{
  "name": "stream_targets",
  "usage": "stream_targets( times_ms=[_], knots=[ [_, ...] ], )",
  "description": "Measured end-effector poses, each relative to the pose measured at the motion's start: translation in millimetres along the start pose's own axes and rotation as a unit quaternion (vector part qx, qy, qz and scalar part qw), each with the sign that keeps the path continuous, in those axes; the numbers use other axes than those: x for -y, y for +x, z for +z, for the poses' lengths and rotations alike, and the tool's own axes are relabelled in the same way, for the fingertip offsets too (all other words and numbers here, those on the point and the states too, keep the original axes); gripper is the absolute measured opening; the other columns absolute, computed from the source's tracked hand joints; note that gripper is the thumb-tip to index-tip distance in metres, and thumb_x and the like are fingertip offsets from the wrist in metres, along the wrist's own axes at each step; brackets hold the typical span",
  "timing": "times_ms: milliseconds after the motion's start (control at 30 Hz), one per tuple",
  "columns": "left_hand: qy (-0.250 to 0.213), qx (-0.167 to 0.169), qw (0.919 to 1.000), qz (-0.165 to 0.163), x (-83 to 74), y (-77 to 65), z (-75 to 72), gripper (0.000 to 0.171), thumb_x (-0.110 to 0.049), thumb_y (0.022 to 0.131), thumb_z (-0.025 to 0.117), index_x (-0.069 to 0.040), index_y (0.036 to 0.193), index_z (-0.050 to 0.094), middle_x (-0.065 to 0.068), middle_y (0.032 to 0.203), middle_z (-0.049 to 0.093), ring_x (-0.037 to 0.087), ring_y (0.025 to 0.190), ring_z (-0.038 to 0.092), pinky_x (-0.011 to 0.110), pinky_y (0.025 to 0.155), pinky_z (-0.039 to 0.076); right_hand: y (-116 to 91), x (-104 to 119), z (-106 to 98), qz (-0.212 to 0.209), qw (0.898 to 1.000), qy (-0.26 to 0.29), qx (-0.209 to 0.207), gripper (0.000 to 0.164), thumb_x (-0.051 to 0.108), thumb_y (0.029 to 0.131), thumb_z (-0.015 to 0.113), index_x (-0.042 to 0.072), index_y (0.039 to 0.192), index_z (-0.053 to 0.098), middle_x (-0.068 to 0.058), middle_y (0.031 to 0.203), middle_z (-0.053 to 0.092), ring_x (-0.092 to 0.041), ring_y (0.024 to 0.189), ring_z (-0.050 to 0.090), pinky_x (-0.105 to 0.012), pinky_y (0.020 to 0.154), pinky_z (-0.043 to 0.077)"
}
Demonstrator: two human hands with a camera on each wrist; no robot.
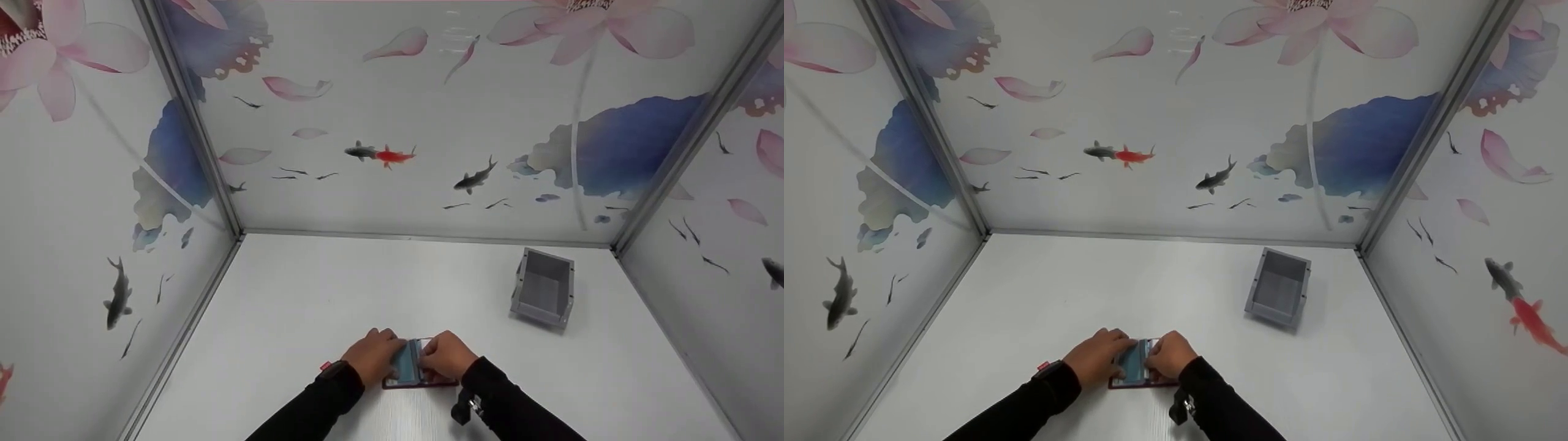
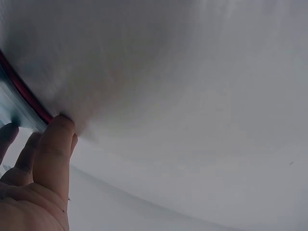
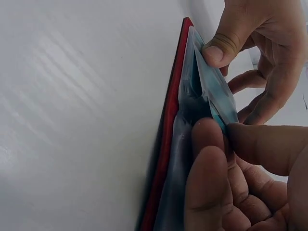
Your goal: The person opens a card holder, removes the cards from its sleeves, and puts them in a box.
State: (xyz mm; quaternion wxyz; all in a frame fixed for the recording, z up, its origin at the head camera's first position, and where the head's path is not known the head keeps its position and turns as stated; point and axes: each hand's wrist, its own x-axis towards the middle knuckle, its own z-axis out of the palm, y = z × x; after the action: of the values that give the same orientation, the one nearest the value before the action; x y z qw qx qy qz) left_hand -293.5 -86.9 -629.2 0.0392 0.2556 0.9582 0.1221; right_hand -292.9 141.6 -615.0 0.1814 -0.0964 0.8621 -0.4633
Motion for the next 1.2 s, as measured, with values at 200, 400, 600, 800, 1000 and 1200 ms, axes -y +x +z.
stream_targets(
  times_ms=[200, 400, 600, 800, 1000, 1200],
  knots=[
    [-0.001, 0.002, 1.0000, 0.001, -0.2, -0.1, -1.9, 0.058, -0.031, 0.096, 0.094, -0.022, 0.150, 0.074, 0.000, 0.131, 0.074, 0.014, 0.106, 0.059, 0.032, 0.094, 0.058, 1, -2, -2, 0.027, 1.000, 0.016, -0.004, 0.013, 0.006, 0.096, 0.080, 0.000, 0.087, 0.087, -0.005, 0.070, 0.079, -0.008, 0.057, 0.069, -0.021, 0.053, 0.055],
    [-0.003, 0.007, 1.0000, -0.002, -0.5, 0.4, -3.0, 0.059, -0.033, 0.094, 0.095, -0.021, 0.149, 0.076, 0.000, 0.131, 0.074, 0.014, 0.105, 0.058, 0.032, 0.095, 0.057, -6, -1, -9, 0.030, 0.999, 0.035, -0.019, 0.011, 0.005, 0.095, 0.078, -0.001, 0.088, 0.083, -0.003, 0.069, 0.074, -0.012, 0.058, 0.067, -0.025, 0.055, 0.055],
    [-0.001, -0.001, 1.0000, 0.009, -0.5, -1.5, -3.6, 0.055, -0.035, 0.093, 0.096, -0.019, 0.143, 0.079, 0.001, 0.130, 0.074, 0.015, 0.104, 0.057, 0.031, 0.092, 0.056, -11, 0, -23, 0.008, 0.999, 0.027, -0.016, 0.013, 0.005, 0.096, 0.076, -0.001, 0.087, 0.084, -0.002, 0.066, 0.072, -0.013, 0.058, 0.066, -0.030, 0.057, 0.057],
    [0.003, -0.009, 0.9999, 0.014, 1.9, 1.4, 4.5, 0.055, -0.035, 0.093, 0.096, -0.018, 0.143, 0.079, 0.002, 0.132, 0.074, 0.015, 0.104, 0.056, 0.030, 0.092, 0.057, -17, 0, -44, 0.022, 0.999, 0.016, -0.040, 0.014, 0.005, 0.097, 0.076, 0.002, 0.084, 0.081, -0.002, 0.066, 0.071, -0.013, 0.060, 0.066, -0.029, 0.059, 0.058],
    [0.005, -0.008, 0.9999, 0.006, 1.0, 2.4, 6.1, 0.054, -0.034, 0.092, 0.096, -0.019, 0.142, 0.080, 0.002, 0.131, 0.075, 0.016, 0.104, 0.057, 0.030, 0.091, 0.057, -19, -8, -73, 0.048, 0.996, 0.037, -0.069, 0.011, 0.005, 0.098, 0.075, 0.000, 0.089, 0.079, -0.004, 0.071, 0.071, -0.014, 0.065, 0.065, -0.026, 0.061, 0.056],
    [-0.004, -0.004, 1.0000, 0.002, -0.4, -0.6, 0.8, 0.054, -0.032, 0.092, 0.096, -0.019, 0.142, 0.080, 0.002, 0.131, 0.074, 0.017, 0.106, 0.058, 0.030, 0.090, 0.056, -22, -14, -109, 0.069, 0.990, 0.062, -0.103, 0.009, 0.006, 0.100, 0.074, -0.002, 0.097, 0.078, -0.007, 0.080, 0.074, -0.015, 0.072, 0.066, -0.026, 0.064, 0.056]
  ],
)
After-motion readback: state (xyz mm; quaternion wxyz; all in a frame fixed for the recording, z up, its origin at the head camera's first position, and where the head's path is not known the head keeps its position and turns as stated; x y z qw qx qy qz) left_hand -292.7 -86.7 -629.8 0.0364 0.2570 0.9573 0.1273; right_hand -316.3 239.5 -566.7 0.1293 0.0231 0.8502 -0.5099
